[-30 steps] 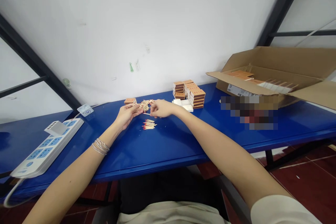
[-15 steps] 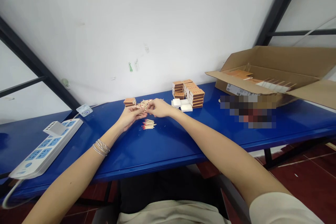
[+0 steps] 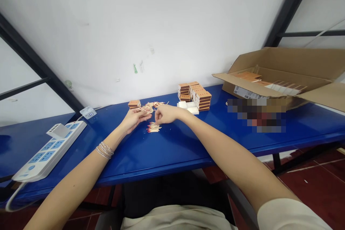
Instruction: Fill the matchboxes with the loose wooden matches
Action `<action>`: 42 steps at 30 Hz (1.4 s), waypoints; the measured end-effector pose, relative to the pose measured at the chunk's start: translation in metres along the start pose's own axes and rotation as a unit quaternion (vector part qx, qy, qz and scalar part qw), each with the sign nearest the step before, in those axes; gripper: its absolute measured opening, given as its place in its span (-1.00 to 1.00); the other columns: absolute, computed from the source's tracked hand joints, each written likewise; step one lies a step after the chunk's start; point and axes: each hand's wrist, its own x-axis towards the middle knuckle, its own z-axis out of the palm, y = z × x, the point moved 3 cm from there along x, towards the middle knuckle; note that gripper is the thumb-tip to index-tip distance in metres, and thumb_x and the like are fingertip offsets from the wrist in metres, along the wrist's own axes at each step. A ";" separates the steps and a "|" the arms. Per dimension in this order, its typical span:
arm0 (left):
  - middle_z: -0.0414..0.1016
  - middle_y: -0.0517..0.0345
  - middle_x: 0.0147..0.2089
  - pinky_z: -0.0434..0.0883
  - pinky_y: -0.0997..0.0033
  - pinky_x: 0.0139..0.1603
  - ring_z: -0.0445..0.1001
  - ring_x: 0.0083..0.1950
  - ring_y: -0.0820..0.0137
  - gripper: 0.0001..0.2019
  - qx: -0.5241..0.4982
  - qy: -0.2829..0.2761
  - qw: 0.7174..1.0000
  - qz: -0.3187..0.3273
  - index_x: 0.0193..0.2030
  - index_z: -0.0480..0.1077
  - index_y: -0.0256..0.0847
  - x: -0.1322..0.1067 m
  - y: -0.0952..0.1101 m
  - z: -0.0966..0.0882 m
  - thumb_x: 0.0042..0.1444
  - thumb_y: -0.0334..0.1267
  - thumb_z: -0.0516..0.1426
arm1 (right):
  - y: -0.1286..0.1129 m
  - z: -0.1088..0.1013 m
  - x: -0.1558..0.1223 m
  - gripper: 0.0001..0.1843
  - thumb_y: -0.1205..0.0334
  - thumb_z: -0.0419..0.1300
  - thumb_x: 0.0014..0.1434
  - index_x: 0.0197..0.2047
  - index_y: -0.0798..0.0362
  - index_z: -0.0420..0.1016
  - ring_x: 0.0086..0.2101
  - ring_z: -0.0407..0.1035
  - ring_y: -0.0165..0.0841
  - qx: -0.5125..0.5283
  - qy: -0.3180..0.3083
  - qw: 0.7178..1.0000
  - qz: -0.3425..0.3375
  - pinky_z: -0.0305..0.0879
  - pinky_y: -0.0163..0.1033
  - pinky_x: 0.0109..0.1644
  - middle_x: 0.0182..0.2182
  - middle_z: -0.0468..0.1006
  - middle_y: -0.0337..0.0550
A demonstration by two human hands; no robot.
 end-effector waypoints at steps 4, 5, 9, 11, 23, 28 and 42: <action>0.54 0.01 -0.40 0.51 0.15 0.04 0.59 -0.34 0.38 -0.93 0.010 -0.013 1.000 -0.001 -0.41 0.48 -0.42 0.000 -0.003 0.000 0.07 -0.55 0.20 | 0.000 -0.003 0.004 -0.83 0.18 0.25 0.06 -0.32 0.10 0.54 -0.44 0.41 -0.41 -0.033 0.135 0.990 0.010 0.21 -0.35 -0.36 -0.43 0.60 -0.16; 0.54 0.01 -0.40 0.51 0.16 0.04 0.59 -0.33 0.38 -0.94 0.010 -0.018 1.000 0.000 -0.41 0.48 -0.42 0.000 -0.003 0.000 0.07 -0.54 0.21 | 0.001 -0.003 0.005 -0.83 0.18 0.25 0.08 -0.30 0.10 0.53 -0.44 0.41 -0.42 -0.034 0.155 0.987 0.010 0.20 -0.35 -0.35 -0.42 0.60 -0.17; 0.55 0.03 -0.40 0.52 0.17 0.03 0.58 -0.33 0.40 -0.96 0.013 -0.031 0.999 0.003 -0.40 0.48 -0.41 0.001 -0.005 0.000 0.05 -0.51 0.23 | 0.006 0.002 0.011 -0.87 0.24 0.20 0.11 -0.27 0.08 0.50 -0.46 0.37 -0.44 -0.034 0.185 0.982 -0.002 0.16 -0.35 -0.35 -0.44 0.58 -0.20; 0.55 0.03 -0.39 0.52 0.18 0.03 0.58 -0.33 0.41 -0.96 0.014 -0.035 0.999 0.006 -0.41 0.48 -0.41 0.002 -0.005 -0.001 0.05 -0.51 0.24 | 0.009 0.004 0.012 -0.86 0.25 0.18 0.11 -0.24 0.07 0.49 -0.47 0.36 -0.44 -0.030 0.199 0.980 0.001 0.14 -0.36 -0.36 -0.45 0.57 -0.22; 0.53 0.07 -0.46 0.55 0.24 -0.05 0.57 -0.39 0.42 -0.92 0.019 -0.008 1.000 0.008 -0.43 0.46 -0.41 0.000 0.000 -0.001 0.07 -0.54 0.19 | 0.005 -0.008 0.003 -0.85 0.36 0.16 0.04 -0.31 0.12 0.55 -0.44 0.41 -0.44 -0.005 0.106 0.994 0.019 0.22 -0.38 -0.37 -0.38 0.61 -0.15; 0.54 0.02 -0.48 0.55 0.31 -0.09 0.57 -0.40 0.43 -0.89 0.027 0.022 0.999 0.008 -0.42 0.45 -0.43 0.000 0.002 -0.001 0.11 -0.55 0.16 | 0.004 -0.013 -0.004 -0.81 0.40 0.15 0.01 -0.29 0.12 0.55 -0.48 0.41 -0.46 0.001 0.043 0.998 0.038 0.22 -0.39 -0.41 -0.41 0.61 -0.18; 0.52 0.09 -0.42 0.54 0.27 -0.08 0.52 -0.34 0.46 -0.91 0.025 -0.017 0.999 0.029 -0.44 0.45 -0.37 -0.001 -0.001 0.001 0.00 -0.41 0.28 | -0.008 0.011 0.010 -0.80 0.14 0.31 0.02 -0.35 0.10 0.51 -0.47 0.34 -0.47 -0.002 0.222 0.973 -0.070 0.15 -0.37 -0.37 -0.47 0.55 -0.23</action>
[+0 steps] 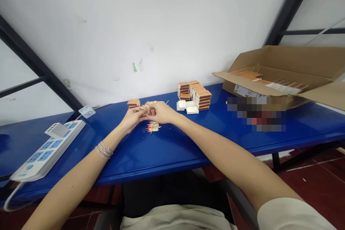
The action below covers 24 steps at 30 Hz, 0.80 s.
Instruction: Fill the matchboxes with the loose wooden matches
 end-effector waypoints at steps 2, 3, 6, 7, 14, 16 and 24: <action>0.52 0.10 -0.41 0.54 0.31 -0.10 0.52 -0.34 0.47 -0.92 0.005 0.003 1.000 -0.006 -0.44 0.46 -0.37 0.000 -0.001 0.000 0.01 -0.42 0.27 | 0.000 0.003 0.001 -0.89 0.24 0.28 0.03 -0.39 0.10 0.51 -0.48 0.34 -0.48 -0.002 0.012 1.000 0.005 0.15 -0.37 -0.36 -0.49 0.55 -0.24; 0.53 0.09 -0.40 0.53 0.32 -0.10 0.52 -0.33 0.47 -0.93 0.006 0.005 1.000 -0.008 -0.43 0.46 -0.37 0.000 -0.001 -0.001 0.02 -0.43 0.26 | 0.000 0.004 0.001 -0.93 0.27 0.26 0.03 -0.40 0.10 0.51 -0.48 0.34 -0.48 -0.003 0.014 1.000 0.013 0.16 -0.37 -0.36 -0.49 0.55 -0.24; 0.54 0.06 -0.37 0.52 0.33 -0.07 0.54 -0.32 0.46 -0.94 -0.003 0.002 1.000 -0.011 -0.43 0.46 -0.38 0.000 -0.002 -0.001 0.02 -0.45 0.26 | 0.003 0.003 0.002 -0.94 0.30 0.23 0.04 -0.41 0.09 0.53 -0.50 0.34 -0.48 -0.006 0.011 0.999 0.030 0.16 -0.36 -0.38 -0.49 0.56 -0.23; 0.54 0.06 -0.37 0.52 0.33 -0.07 0.54 -0.32 0.47 -0.94 -0.009 0.002 1.000 -0.010 -0.43 0.46 -0.39 0.001 -0.002 0.000 0.01 -0.46 0.26 | 0.004 0.002 0.002 -0.93 0.28 0.23 0.04 -0.41 0.09 0.53 -0.50 0.34 -0.47 -0.007 0.010 0.999 0.030 0.16 -0.36 -0.38 -0.49 0.56 -0.23; 0.54 0.05 -0.36 0.54 0.36 -0.13 0.54 -0.36 0.47 -0.92 -0.005 0.009 1.000 -0.021 -0.45 0.46 -0.39 0.000 -0.001 0.000 0.03 -0.47 0.24 | 0.004 0.002 0.001 -0.90 0.25 0.23 0.06 -0.40 0.07 0.56 -0.47 0.38 -0.45 -0.033 0.004 0.999 0.021 0.16 -0.35 -0.36 -0.48 0.58 -0.21; 0.55 0.05 -0.36 0.54 0.34 -0.11 0.55 -0.35 0.46 -0.94 -0.001 0.009 1.000 -0.025 -0.44 0.47 -0.39 0.000 -0.001 0.000 0.02 -0.50 0.24 | 0.003 0.003 0.001 -0.89 0.28 0.21 0.07 -0.39 0.07 0.57 -0.46 0.39 -0.44 -0.037 -0.002 0.999 0.018 0.17 -0.35 -0.35 -0.46 0.59 -0.20; 0.56 0.03 -0.38 0.53 0.26 -0.03 0.55 -0.34 0.45 -0.94 0.005 0.009 0.999 -0.035 -0.44 0.48 -0.40 -0.002 -0.001 0.000 -0.02 -0.49 0.29 | -0.003 0.006 0.000 -0.85 0.35 0.16 0.08 -0.31 0.11 0.57 -0.43 0.41 -0.40 -0.066 -0.014 0.998 0.019 0.19 -0.34 -0.31 -0.45 0.60 -0.16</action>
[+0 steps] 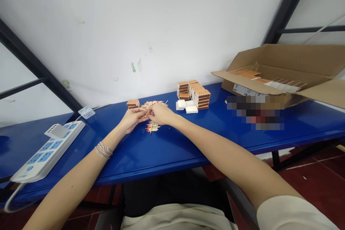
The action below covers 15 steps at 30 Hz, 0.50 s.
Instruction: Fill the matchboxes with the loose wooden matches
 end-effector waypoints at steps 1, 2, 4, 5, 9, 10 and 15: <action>0.56 0.04 -0.39 0.53 0.26 -0.03 0.55 -0.34 0.45 -0.94 0.001 0.001 1.000 -0.002 -0.44 0.48 -0.40 0.000 0.000 0.000 -0.02 -0.49 0.29 | -0.001 0.000 0.000 -0.84 0.37 0.15 0.07 -0.31 0.11 0.57 -0.43 0.41 -0.40 -0.002 -0.003 1.000 -0.002 0.19 -0.34 -0.31 -0.45 0.61 -0.15; 0.56 0.04 -0.39 0.53 0.27 -0.04 0.55 -0.34 0.45 -0.94 0.001 0.003 1.000 -0.004 -0.44 0.48 -0.40 -0.001 0.000 0.000 -0.03 -0.49 0.29 | -0.003 0.001 -0.001 -0.83 0.39 0.15 0.06 -0.31 0.11 0.57 -0.43 0.41 -0.40 -0.004 -0.008 1.000 -0.004 0.20 -0.34 -0.30 -0.45 0.61 -0.15; 0.55 0.04 -0.40 0.54 0.27 -0.05 0.54 -0.34 0.45 -0.94 0.001 0.006 1.000 -0.010 -0.45 0.48 -0.40 -0.002 0.000 0.001 -0.03 -0.50 0.28 | -0.005 0.002 -0.002 -0.82 0.41 0.13 0.05 -0.33 0.12 0.57 -0.44 0.42 -0.40 -0.009 -0.016 1.000 -0.004 0.20 -0.34 -0.30 -0.45 0.61 -0.14; 0.55 0.03 -0.40 0.54 0.27 -0.06 0.54 -0.34 0.44 -0.93 0.000 0.008 1.000 -0.014 -0.45 0.47 -0.40 -0.002 0.000 0.001 -0.02 -0.50 0.28 | -0.006 0.002 -0.002 -0.82 0.41 0.13 0.05 -0.33 0.12 0.57 -0.44 0.42 -0.39 -0.013 -0.019 1.000 -0.002 0.20 -0.33 -0.31 -0.44 0.62 -0.13; 0.55 0.03 -0.42 0.55 0.30 -0.10 0.54 -0.36 0.45 -0.93 -0.006 0.021 0.999 -0.024 -0.47 0.46 -0.40 -0.001 0.000 0.000 0.00 -0.53 0.24 | -0.007 0.002 -0.003 -0.78 0.38 0.10 0.10 -0.28 0.09 0.58 -0.38 0.45 -0.34 -0.052 -0.019 0.998 0.007 0.20 -0.30 -0.30 -0.38 0.63 -0.09; 0.55 0.03 -0.42 0.55 0.30 -0.12 0.54 -0.37 0.45 -0.93 -0.007 0.023 0.999 -0.027 -0.47 0.46 -0.40 -0.001 -0.001 0.000 0.01 -0.53 0.23 | -0.008 0.003 -0.003 -0.77 0.37 0.10 0.11 -0.26 0.08 0.59 -0.35 0.46 -0.32 -0.063 -0.019 0.998 0.008 0.21 -0.30 -0.29 -0.35 0.63 -0.08; 0.55 0.03 -0.43 0.55 0.30 -0.16 0.55 -0.38 0.44 -0.95 -0.019 0.019 0.999 -0.043 -0.42 0.47 -0.39 0.001 -0.003 -0.003 0.01 -0.53 0.20 | -0.010 0.007 -0.004 -0.79 0.36 0.10 0.14 -0.23 0.07 0.56 -0.25 0.49 -0.25 -0.103 -0.022 0.994 0.014 0.25 -0.27 -0.25 -0.24 0.62 -0.02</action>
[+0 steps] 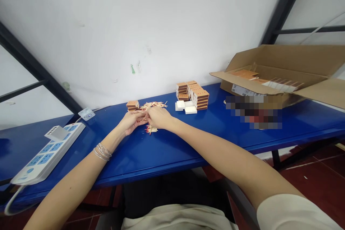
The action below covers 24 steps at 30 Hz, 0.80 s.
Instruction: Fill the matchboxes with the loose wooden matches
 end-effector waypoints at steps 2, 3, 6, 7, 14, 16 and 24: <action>0.56 0.02 -0.42 0.55 0.29 -0.13 0.56 -0.36 0.43 -0.93 -0.008 -0.001 1.000 0.002 -0.43 0.47 -0.39 0.001 0.000 0.000 0.01 -0.55 0.19 | -0.004 0.000 -0.001 -0.77 0.35 0.06 0.18 -0.18 0.09 0.53 -0.20 0.49 -0.20 -0.031 0.008 0.999 -0.019 0.28 -0.24 -0.23 -0.20 0.61 0.03; 0.56 0.02 -0.41 0.55 0.27 -0.12 0.56 -0.36 0.43 -0.92 -0.011 -0.001 1.000 0.004 -0.43 0.47 -0.39 0.001 0.000 0.000 0.01 -0.56 0.18 | -0.006 0.000 -0.001 -0.75 0.36 0.03 0.20 -0.15 0.11 0.51 -0.18 0.48 -0.18 -0.048 0.010 0.998 -0.033 0.29 -0.22 -0.21 -0.17 0.59 0.05; 0.57 0.01 -0.40 0.54 0.23 -0.07 0.57 -0.35 0.41 -0.91 -0.014 0.000 1.000 0.006 -0.44 0.47 -0.39 0.000 0.002 0.000 0.01 -0.57 0.18 | -0.011 -0.002 -0.001 -0.72 0.38 0.01 0.22 -0.06 0.19 0.47 -0.13 0.47 -0.14 -0.084 -0.001 0.995 -0.062 0.30 -0.18 -0.15 -0.10 0.56 0.13; 0.57 0.00 -0.39 0.54 0.23 -0.06 0.57 -0.35 0.41 -0.92 -0.013 -0.001 1.000 0.005 -0.44 0.47 -0.40 0.000 0.002 0.001 0.01 -0.57 0.19 | -0.011 -0.004 -0.001 -0.72 0.38 0.02 0.22 -0.06 0.20 0.46 -0.12 0.46 -0.14 -0.088 -0.006 0.994 -0.065 0.29 -0.19 -0.14 -0.09 0.56 0.14; 0.58 -0.09 -0.39 0.55 0.25 -0.11 0.61 -0.32 0.32 -0.96 0.005 0.008 1.000 -0.007 -0.39 0.45 -0.43 0.000 0.003 0.000 0.06 -0.54 0.18 | 0.005 -0.021 -0.004 -0.84 0.38 0.10 0.13 -0.34 0.14 0.53 -0.39 0.44 -0.33 -0.012 -0.109 0.993 -0.053 0.19 -0.30 -0.33 -0.38 0.60 -0.02; 0.58 -0.09 -0.39 0.55 0.23 -0.09 0.61 -0.31 0.32 -0.96 0.003 0.002 1.000 -0.004 -0.40 0.45 -0.42 -0.001 0.003 0.000 0.05 -0.54 0.20 | 0.011 -0.024 -0.004 -0.87 0.37 0.14 0.09 -0.34 0.12 0.54 -0.46 0.38 -0.40 0.042 -0.111 0.991 -0.063 0.16 -0.34 -0.36 -0.46 0.58 -0.13; 0.59 -0.10 -0.39 0.54 0.25 -0.11 0.60 -0.38 0.34 -0.95 0.020 -0.026 0.999 -0.001 -0.37 0.48 -0.40 -0.003 0.002 0.002 0.01 -0.46 0.27 | 0.017 -0.018 0.003 -0.85 0.34 0.20 0.05 -0.27 0.08 0.55 -0.38 0.35 -0.42 0.078 0.020 0.995 -0.058 0.12 -0.36 -0.31 -0.34 0.57 -0.16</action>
